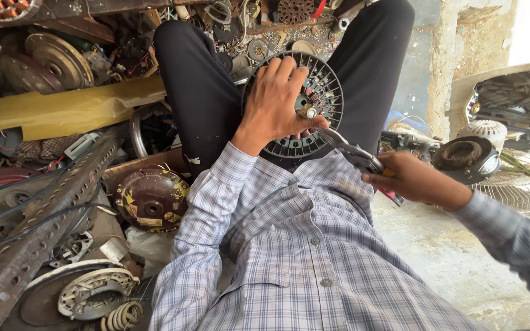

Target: The person uses pliers and a screwdriver to work on a fan motor assembly, pulling wires and tightening components while sitting on the floor surrounded by motor parts.

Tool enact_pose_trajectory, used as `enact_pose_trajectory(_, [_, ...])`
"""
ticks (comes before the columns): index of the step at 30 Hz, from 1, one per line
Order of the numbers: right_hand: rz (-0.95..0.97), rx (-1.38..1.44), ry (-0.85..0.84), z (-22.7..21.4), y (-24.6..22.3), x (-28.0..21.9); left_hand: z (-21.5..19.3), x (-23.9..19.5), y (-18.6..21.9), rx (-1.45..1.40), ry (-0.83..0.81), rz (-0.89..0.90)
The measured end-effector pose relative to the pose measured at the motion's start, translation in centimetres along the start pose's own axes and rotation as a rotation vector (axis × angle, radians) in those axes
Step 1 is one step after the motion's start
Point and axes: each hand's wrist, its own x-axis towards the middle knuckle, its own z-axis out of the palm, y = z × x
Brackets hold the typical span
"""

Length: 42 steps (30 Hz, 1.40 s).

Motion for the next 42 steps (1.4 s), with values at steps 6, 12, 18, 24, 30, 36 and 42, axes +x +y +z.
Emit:
enact_pose_trajectory(6, [-0.108, 0.031, 0.042, -0.7, 0.7, 3.1, 1.2, -0.1, -0.6, -0.277, 0.280, 0.277])
enact_pose_trajectory(12, [0.029, 0.089, 0.073, 0.7, 0.3, 4.0, 1.3, -0.2, 0.4, -0.316, 0.154, 0.123])
enact_pose_trajectory(18, [-0.307, -0.044, 0.024, -1.2, 2.1, 4.6, 1.3, -0.5, 0.1, -0.321, 0.173, 0.142])
enact_pose_trajectory(24, [-0.210, 0.264, -0.274, 0.2, 6.7, 5.3, 1.1, -0.2, -0.2, -0.313, 0.171, 0.122])
enact_pose_trajectory(30, [-0.011, 0.359, -0.430, -1.4, 8.1, 6.4, 1.1, -0.3, 0.2, -0.303, 0.137, 0.104])
enact_pose_trajectory(36, [0.029, 0.325, -0.453, -0.5, 8.1, 7.0, 0.9, -0.4, 0.5, -0.327, 0.149, 0.104])
enact_pose_trajectory(42, [0.179, 0.111, -0.112, 0.8, 3.8, 5.3, 1.1, -0.5, 0.3, -0.288, 0.145, 0.088])
